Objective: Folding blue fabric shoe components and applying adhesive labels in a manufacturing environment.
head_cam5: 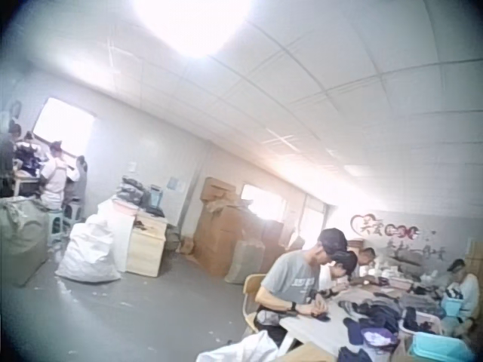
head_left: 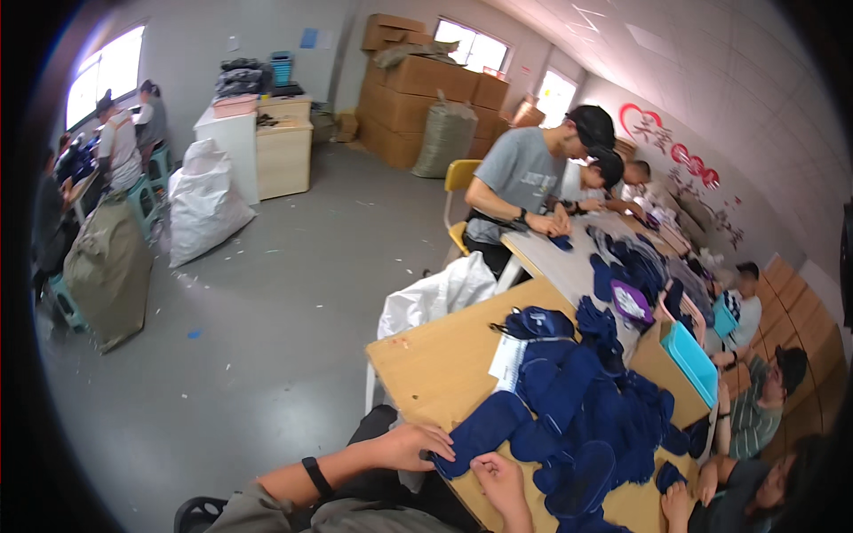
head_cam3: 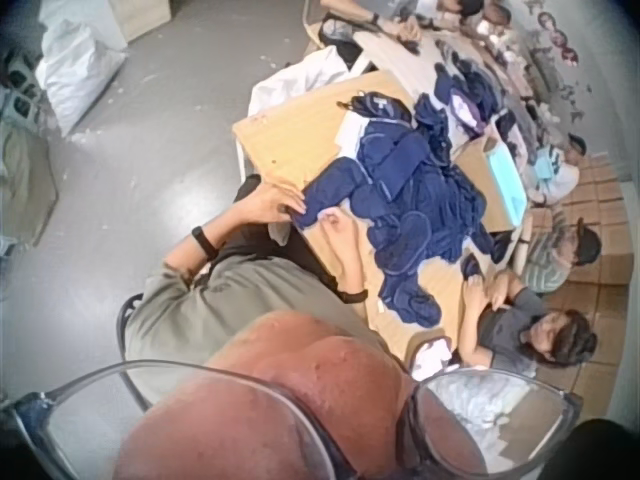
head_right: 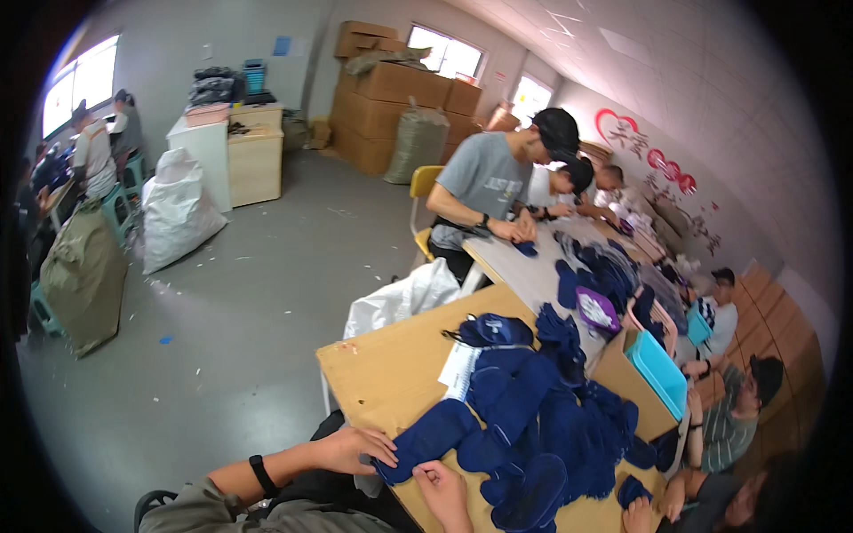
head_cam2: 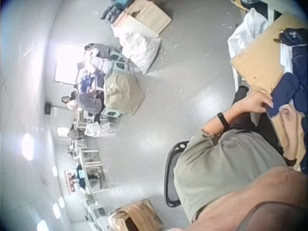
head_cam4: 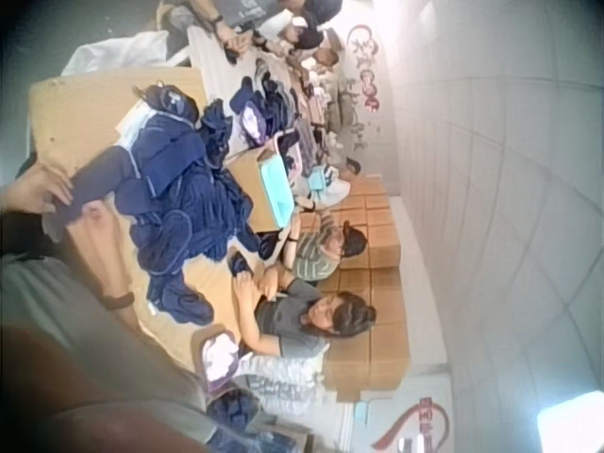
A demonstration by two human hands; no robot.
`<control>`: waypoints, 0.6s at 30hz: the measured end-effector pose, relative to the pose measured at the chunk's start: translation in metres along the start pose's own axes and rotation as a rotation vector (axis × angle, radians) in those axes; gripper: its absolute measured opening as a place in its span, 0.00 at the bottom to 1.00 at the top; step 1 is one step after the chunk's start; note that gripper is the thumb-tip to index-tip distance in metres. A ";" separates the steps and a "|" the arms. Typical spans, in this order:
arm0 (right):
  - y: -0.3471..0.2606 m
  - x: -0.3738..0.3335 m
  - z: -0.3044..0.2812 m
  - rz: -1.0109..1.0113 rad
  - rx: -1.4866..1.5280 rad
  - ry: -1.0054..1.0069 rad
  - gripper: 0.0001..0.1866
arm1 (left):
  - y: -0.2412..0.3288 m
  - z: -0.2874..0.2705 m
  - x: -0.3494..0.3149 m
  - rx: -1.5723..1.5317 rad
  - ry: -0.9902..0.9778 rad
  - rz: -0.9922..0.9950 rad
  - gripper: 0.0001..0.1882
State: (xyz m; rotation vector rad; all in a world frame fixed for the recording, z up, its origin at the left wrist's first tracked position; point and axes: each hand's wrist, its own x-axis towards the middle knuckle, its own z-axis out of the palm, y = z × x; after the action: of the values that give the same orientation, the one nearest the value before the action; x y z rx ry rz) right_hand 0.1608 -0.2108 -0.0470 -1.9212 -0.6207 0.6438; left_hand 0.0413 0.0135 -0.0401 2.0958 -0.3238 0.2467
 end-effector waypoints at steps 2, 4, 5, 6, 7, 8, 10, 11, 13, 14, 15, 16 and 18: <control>-0.003 0.001 0.001 0.007 -0.020 0.016 0.09 | 0.002 -0.001 0.002 -0.018 -0.016 -0.037 0.19; -0.014 0.000 0.007 -0.103 0.046 0.061 0.07 | 0.000 -0.001 -0.002 0.050 0.135 -0.006 0.18; -0.025 -0.001 0.006 -0.159 -0.027 0.104 0.07 | -0.004 -0.001 -0.002 0.055 0.147 0.023 0.18; -0.030 -0.009 0.007 -0.145 -0.029 0.108 0.07 | -0.004 0.006 -0.003 0.043 0.139 0.022 0.18; -0.040 -0.014 0.009 -0.214 -0.044 0.149 0.07 | -0.002 0.010 -0.005 0.081 0.179 0.051 0.17; -0.049 -0.015 0.009 -0.288 -0.061 0.187 0.07 | -0.003 0.012 -0.005 0.122 0.222 0.082 0.17; -0.064 -0.015 0.008 -0.343 -0.152 0.147 0.10 | 0.000 0.018 0.002 0.171 0.209 0.109 0.18; -0.070 -0.013 0.010 -0.433 -0.271 0.093 0.13 | 0.005 0.019 0.005 0.203 0.168 0.085 0.18; -0.070 -0.010 0.012 -0.389 -0.347 -0.049 0.22 | 0.008 0.017 0.005 0.253 0.067 0.037 0.19; -0.066 -0.008 0.011 -0.393 -0.349 -0.062 0.22 | 0.011 0.017 0.005 0.255 0.077 0.028 0.19; -0.062 -0.006 0.009 -0.379 -0.308 -0.072 0.22 | 0.016 0.017 0.005 0.251 0.088 -0.011 0.20; -0.057 -0.004 0.009 -0.362 -0.267 -0.082 0.22 | 0.019 0.016 0.005 0.246 0.099 -0.051 0.20; -0.046 -0.004 0.010 -0.377 -0.282 -0.062 0.23 | 0.022 0.014 0.009 0.191 0.082 -0.119 0.19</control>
State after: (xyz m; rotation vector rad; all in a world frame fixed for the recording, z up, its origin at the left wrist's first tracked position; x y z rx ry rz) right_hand 0.1443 -0.1889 -0.0082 -1.9696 -1.1294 0.3906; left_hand 0.0428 -0.0104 -0.0267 2.2767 -0.1297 0.3017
